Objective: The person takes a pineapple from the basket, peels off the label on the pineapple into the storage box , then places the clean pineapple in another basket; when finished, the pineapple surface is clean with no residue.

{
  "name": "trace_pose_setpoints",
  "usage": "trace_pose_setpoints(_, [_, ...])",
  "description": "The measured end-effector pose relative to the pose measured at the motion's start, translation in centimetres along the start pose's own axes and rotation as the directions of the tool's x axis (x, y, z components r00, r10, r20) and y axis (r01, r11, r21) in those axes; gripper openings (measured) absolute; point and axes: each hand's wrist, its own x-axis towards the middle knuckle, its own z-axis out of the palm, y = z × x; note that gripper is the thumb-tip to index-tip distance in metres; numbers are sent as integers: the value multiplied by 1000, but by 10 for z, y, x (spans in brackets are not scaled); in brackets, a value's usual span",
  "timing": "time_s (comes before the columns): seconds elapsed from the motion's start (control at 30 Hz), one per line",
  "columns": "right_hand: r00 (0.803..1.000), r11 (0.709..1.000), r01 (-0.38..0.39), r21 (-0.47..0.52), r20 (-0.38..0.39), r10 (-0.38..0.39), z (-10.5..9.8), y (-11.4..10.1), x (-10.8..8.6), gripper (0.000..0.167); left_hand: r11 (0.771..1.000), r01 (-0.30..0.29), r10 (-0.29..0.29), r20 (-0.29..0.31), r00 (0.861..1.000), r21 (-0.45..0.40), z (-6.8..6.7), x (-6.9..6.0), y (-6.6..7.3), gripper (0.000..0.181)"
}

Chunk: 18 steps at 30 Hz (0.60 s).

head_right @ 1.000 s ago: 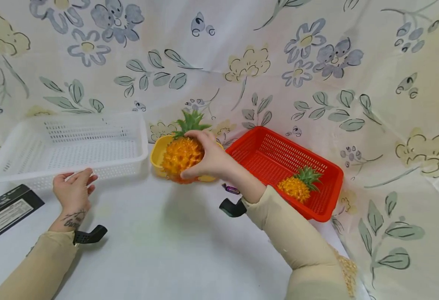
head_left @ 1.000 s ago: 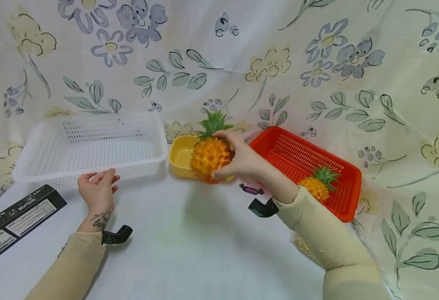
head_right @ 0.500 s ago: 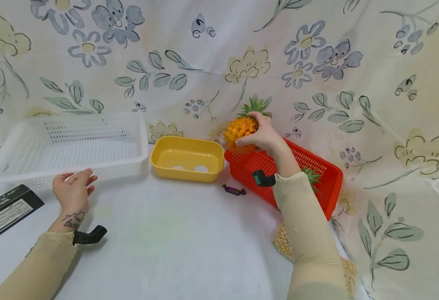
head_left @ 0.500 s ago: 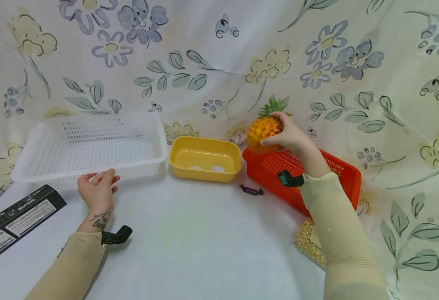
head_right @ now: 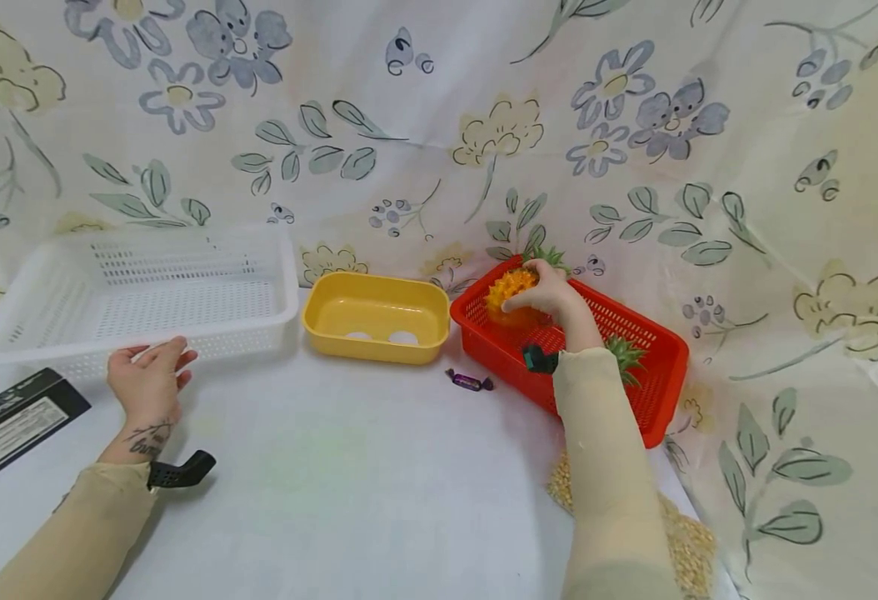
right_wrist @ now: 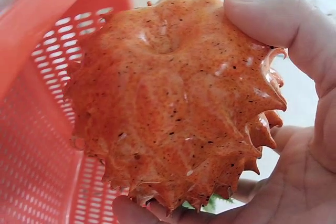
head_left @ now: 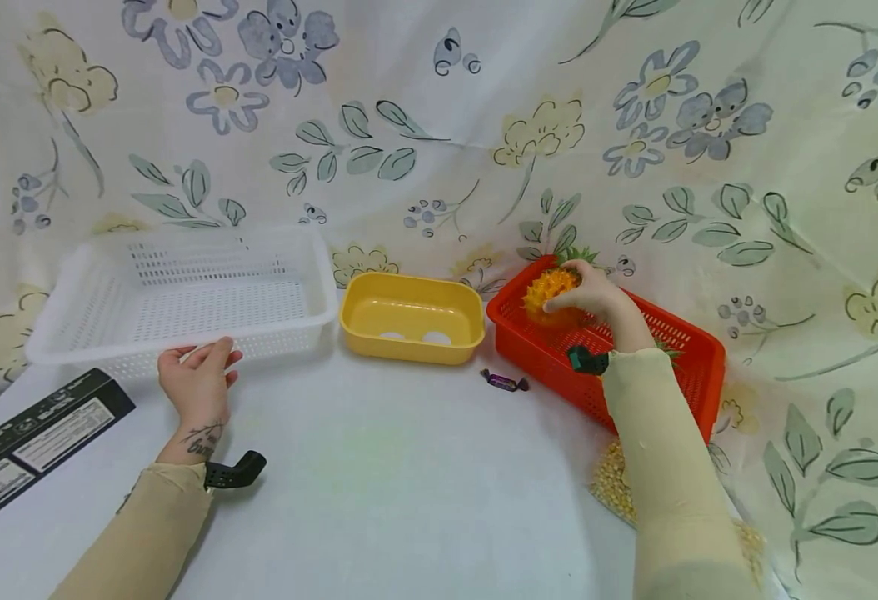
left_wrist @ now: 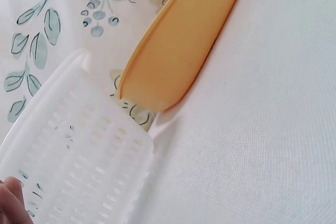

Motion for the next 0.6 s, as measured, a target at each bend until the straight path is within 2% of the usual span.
trace_pose_setpoints(0.3, [996, 995, -75, -69, 42, 78, 10, 14, 9, 95, 1000, -2, 2, 2, 1000, 6, 0, -4, 3, 63])
trace_pose_setpoints(0.6, [993, 995, -97, 20, 67, 96, 11, 17, 11, 98, 1000, -16, 16, -8, 1000, 5, 2, -2, 1, 64])
